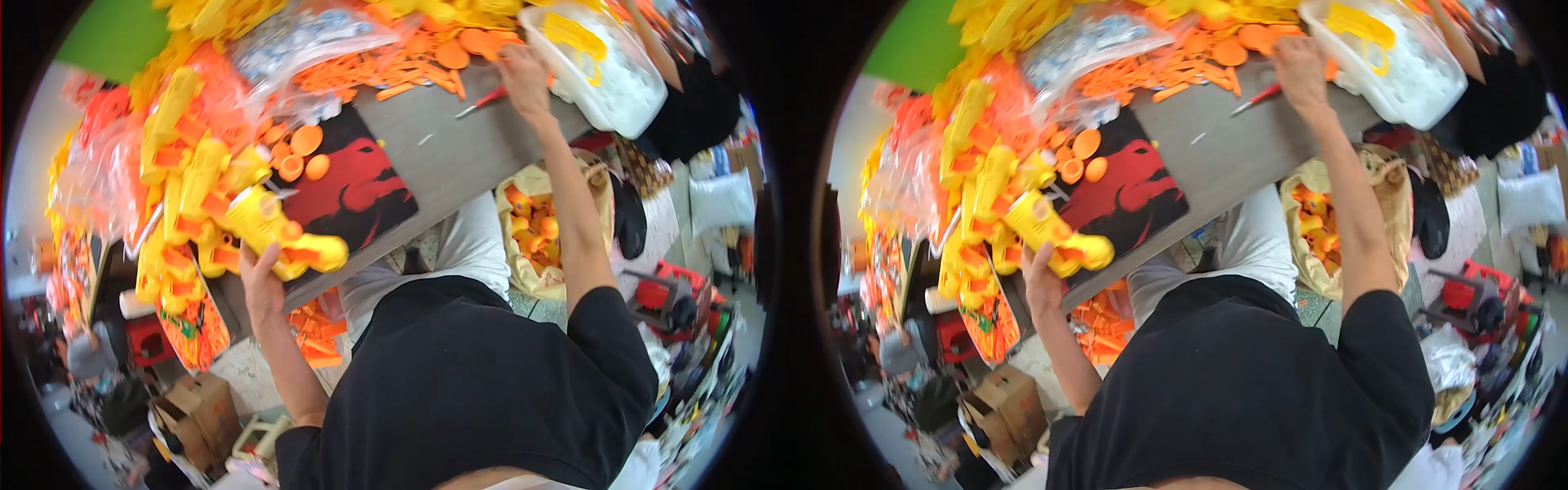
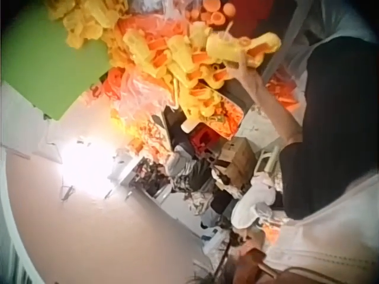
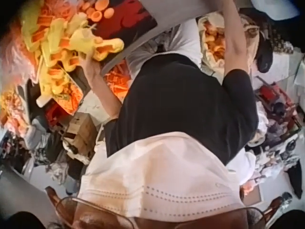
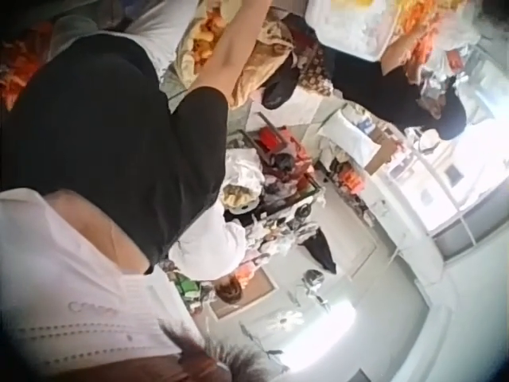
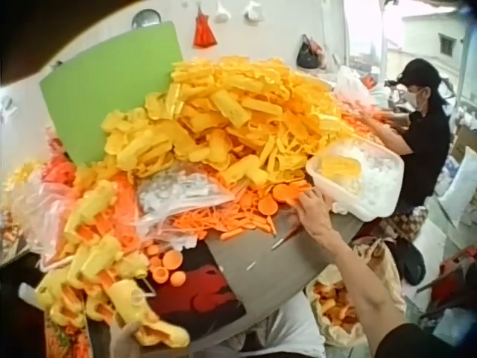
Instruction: Assembling components of yellow and orange plastic toy guns at a workbench.
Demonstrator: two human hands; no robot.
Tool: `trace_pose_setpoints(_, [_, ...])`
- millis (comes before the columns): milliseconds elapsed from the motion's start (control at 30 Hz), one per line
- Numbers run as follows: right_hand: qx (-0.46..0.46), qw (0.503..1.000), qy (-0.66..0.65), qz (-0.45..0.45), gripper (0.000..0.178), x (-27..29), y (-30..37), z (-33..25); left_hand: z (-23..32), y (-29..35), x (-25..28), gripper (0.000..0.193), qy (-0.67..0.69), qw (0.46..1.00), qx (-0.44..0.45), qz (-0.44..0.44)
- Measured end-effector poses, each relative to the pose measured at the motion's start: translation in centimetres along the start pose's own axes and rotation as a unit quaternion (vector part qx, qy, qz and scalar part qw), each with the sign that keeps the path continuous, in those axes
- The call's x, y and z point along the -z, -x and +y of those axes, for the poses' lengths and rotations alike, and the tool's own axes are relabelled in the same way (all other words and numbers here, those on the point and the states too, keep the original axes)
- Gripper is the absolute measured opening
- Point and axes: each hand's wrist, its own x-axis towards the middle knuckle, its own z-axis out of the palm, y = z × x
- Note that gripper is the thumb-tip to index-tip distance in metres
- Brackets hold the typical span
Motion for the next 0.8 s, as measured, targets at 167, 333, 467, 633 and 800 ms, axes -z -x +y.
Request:
trace_pose_setpoints(167, [-0.128, 0.788, -0.547, -0.251, 0.029, 5.2, 0.2, -11.9, 2.8, -0.5, -4.2, 0.072, -0.135, 0.987, -0.088, -0.014])
trace_pose_setpoints(333, [0.079, 0.714, -0.440, -0.539, 0.029, 1.5, 0.8, -21.7, 4.5, -2.0, -4.5, 0.070, -0.202, 0.978, -0.047, -0.018])
trace_pose_setpoints(467, [0.162, 0.951, -0.237, -0.117, 0.038, -0.3, 3.4, -23.1, 5.4, -0.3, -5.0, 0.064, -0.267, 0.958, -0.106, -0.014])
trace_pose_setpoints(633, [0.029, 0.958, -0.093, -0.271, 0.043, 1.7, 4.4, -26.7, 5.3, 1.1, -4.4, 0.059, -0.356, 0.920, -0.160, 0.039])
trace_pose_setpoints(800, [0.155, 0.957, -0.085, -0.231, 0.040, -1.1, 5.3, -25.0, 5.1, 1.0, -3.6, 0.065, -0.398, 0.899, -0.180, 0.029])
